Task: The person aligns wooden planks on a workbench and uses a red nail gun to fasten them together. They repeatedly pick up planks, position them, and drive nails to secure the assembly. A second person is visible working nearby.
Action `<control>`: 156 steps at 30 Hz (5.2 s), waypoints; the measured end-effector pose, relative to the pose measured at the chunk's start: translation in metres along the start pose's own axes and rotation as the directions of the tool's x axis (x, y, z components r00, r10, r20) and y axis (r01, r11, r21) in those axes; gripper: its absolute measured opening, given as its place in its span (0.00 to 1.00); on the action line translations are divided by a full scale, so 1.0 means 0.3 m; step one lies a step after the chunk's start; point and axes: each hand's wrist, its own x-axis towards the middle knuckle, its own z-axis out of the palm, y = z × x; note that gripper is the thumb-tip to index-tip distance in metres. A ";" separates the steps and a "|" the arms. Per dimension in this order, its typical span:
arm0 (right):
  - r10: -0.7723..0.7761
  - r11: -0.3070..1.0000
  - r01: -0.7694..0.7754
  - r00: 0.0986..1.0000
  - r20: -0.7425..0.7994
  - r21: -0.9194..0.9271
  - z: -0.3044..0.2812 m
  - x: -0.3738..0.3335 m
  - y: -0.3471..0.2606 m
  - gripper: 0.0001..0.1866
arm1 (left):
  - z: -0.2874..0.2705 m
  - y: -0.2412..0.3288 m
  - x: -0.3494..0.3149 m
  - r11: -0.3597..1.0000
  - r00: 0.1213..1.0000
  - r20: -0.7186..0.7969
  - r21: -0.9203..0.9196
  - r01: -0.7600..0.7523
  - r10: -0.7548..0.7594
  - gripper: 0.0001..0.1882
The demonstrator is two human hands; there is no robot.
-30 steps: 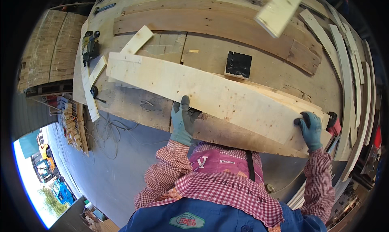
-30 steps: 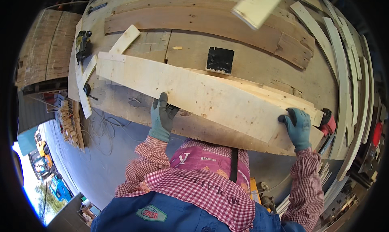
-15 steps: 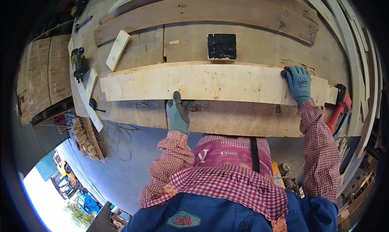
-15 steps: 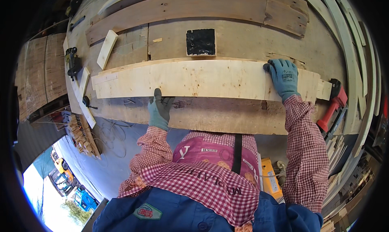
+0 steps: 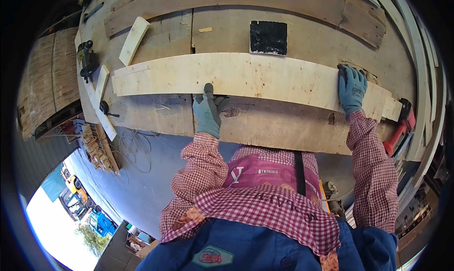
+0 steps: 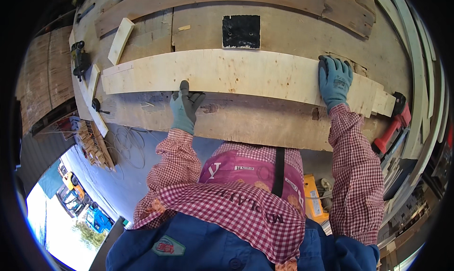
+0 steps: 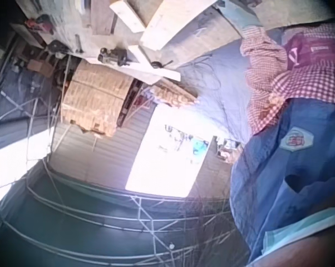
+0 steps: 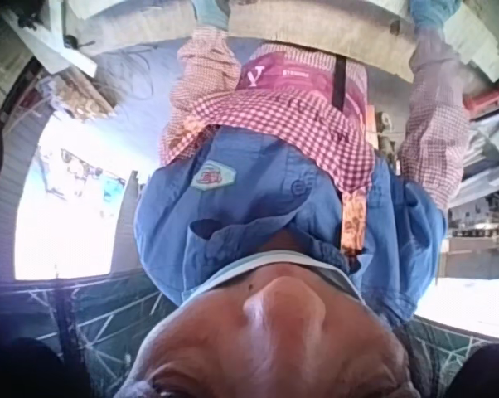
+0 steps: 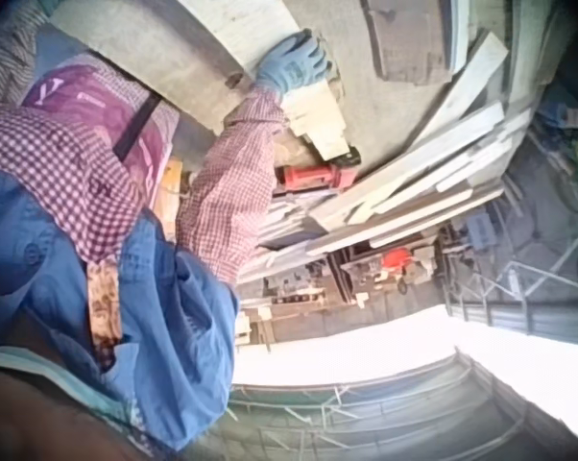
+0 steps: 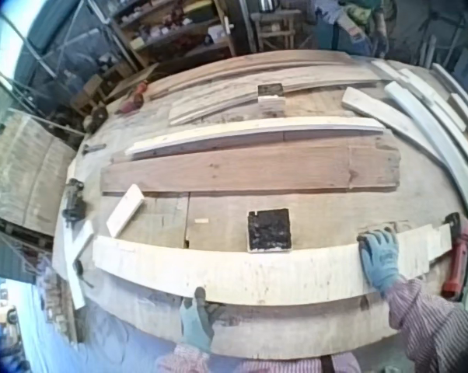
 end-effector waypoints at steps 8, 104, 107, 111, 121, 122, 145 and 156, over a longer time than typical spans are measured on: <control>-0.001 0.999 0.002 1.000 0.031 -0.032 0.010 -0.002 0.018 0.14 | 0.002 -0.014 0.009 1.000 0.999 0.034 -0.005 0.001 -0.001 0.26; 0.855 0.499 -0.866 0.499 0.144 0.038 -0.546 -1.163 0.499 0.39 | 0.100 0.132 0.065 0.069 0.502 0.517 0.646 -0.761 0.694 0.23; 0.942 0.312 -0.941 0.324 0.089 0.129 -0.514 -1.222 0.791 0.37 | -0.028 -0.060 -0.068 0.198 0.576 0.411 0.667 -0.719 0.707 0.23; 0.997 -0.050 -0.959 -0.031 0.074 0.279 -0.430 -1.337 1.229 0.37 | 0.072 -0.374 -0.400 0.384 0.816 0.359 0.747 -0.542 0.454 0.22; 0.988 0.086 -0.968 0.114 0.106 0.237 -0.519 -1.016 1.830 0.39 | 0.435 -0.459 -0.761 0.320 0.845 0.453 0.786 -0.529 0.285 0.22; 0.972 0.181 -0.954 0.211 0.106 0.240 -0.512 -0.962 1.868 0.39 | 0.459 -0.464 -0.775 0.312 0.847 0.450 0.792 -0.525 0.283 0.22; 0.427 0.899 -0.370 0.623 0.655 -0.233 -0.427 -0.032 2.469 0.73 | 0.687 -0.411 -1.026 0.328 0.883 0.337 0.835 -0.441 0.328 0.20; 0.547 0.825 -0.290 0.630 0.552 -0.486 -0.423 0.037 2.411 0.74 | 0.768 -0.471 -1.029 0.418 0.904 0.342 0.804 -0.423 0.257 0.22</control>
